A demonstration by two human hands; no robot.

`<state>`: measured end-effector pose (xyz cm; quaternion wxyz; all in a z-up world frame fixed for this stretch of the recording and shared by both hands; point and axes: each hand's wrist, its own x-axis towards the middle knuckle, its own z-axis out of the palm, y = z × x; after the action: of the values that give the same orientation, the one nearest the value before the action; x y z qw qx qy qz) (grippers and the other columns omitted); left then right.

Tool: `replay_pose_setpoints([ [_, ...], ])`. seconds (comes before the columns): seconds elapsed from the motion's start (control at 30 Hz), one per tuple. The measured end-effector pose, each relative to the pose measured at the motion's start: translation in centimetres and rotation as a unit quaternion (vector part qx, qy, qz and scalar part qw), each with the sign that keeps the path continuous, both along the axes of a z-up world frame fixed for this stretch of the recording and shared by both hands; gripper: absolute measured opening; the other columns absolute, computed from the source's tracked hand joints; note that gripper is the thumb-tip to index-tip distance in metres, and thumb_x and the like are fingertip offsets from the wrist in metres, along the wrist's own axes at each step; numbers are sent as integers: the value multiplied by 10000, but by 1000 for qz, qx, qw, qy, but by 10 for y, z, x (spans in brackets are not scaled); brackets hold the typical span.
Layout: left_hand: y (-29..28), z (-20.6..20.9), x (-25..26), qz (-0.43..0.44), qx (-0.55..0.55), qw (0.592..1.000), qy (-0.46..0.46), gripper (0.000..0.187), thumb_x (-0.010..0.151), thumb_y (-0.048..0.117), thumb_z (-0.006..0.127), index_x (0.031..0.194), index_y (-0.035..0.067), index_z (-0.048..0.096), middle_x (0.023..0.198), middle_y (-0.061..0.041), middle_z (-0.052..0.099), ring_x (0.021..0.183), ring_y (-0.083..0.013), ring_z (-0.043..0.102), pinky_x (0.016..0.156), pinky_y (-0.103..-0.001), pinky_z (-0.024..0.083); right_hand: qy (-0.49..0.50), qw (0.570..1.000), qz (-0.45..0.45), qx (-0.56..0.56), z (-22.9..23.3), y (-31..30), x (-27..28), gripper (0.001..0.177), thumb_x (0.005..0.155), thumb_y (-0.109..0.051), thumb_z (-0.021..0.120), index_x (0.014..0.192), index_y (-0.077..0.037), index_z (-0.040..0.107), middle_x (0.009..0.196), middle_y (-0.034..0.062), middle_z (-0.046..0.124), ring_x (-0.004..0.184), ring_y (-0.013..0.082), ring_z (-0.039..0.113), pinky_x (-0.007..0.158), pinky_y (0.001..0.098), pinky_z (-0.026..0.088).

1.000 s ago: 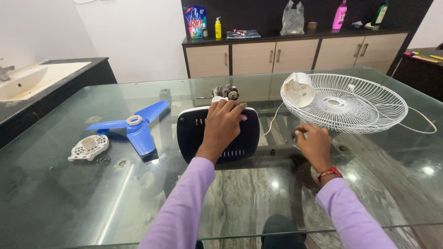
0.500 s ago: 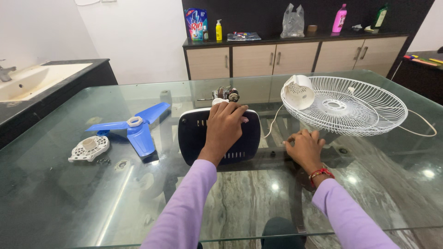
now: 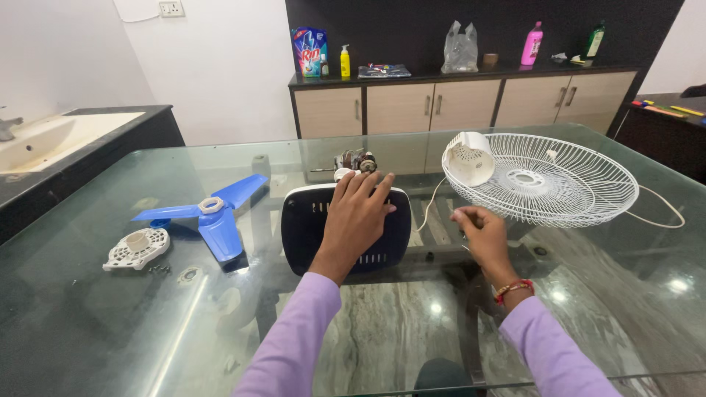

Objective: The person secures the rear housing of a disassembled electric fan by inserting and tightening screws with a screwdriver. The fan blades, front grille, and motor assembly remain on the table during this step.

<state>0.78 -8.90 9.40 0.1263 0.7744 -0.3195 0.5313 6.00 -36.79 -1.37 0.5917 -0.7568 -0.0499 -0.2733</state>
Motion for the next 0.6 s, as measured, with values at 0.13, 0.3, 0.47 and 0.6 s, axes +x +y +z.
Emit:
replay_pose_setpoints([
  [0.13,-9,-3,-21,-29,-25,999,-26,388,882,213,719,1228,42,688,1247,-127,675,1182,-296,613,1001,-433,452,92,963,92,238,5,-11,1,134,1002,-160,668,1082,-64,715,1028,23,742,776,75,603,665,235,466],
  [0.3,-34,-30,-51,-137,-90,978,130,248,959,85,703,1201,34,686,1172,-112,683,971,-283,692,834,-383,568,100,924,151,336,-2,-20,10,154,976,-141,676,1113,-78,708,1026,16,733,799,88,619,694,260,503],
  [0.47,-66,-67,-53,-160,-169,911,340,277,902,106,719,1161,18,673,1202,-155,659,916,-351,705,789,-422,571,97,912,147,371,-10,-26,15,149,962,-118,683,1106,-87,707,1015,3,727,813,89,638,710,255,513],
  [0.6,-82,-96,-33,-146,-173,912,341,293,888,72,701,1169,-3,659,1189,-161,665,1001,-348,694,844,-427,570,97,912,151,369,-17,-26,20,142,966,-119,699,1102,-79,709,1009,7,727,812,88,630,711,254,511],
])
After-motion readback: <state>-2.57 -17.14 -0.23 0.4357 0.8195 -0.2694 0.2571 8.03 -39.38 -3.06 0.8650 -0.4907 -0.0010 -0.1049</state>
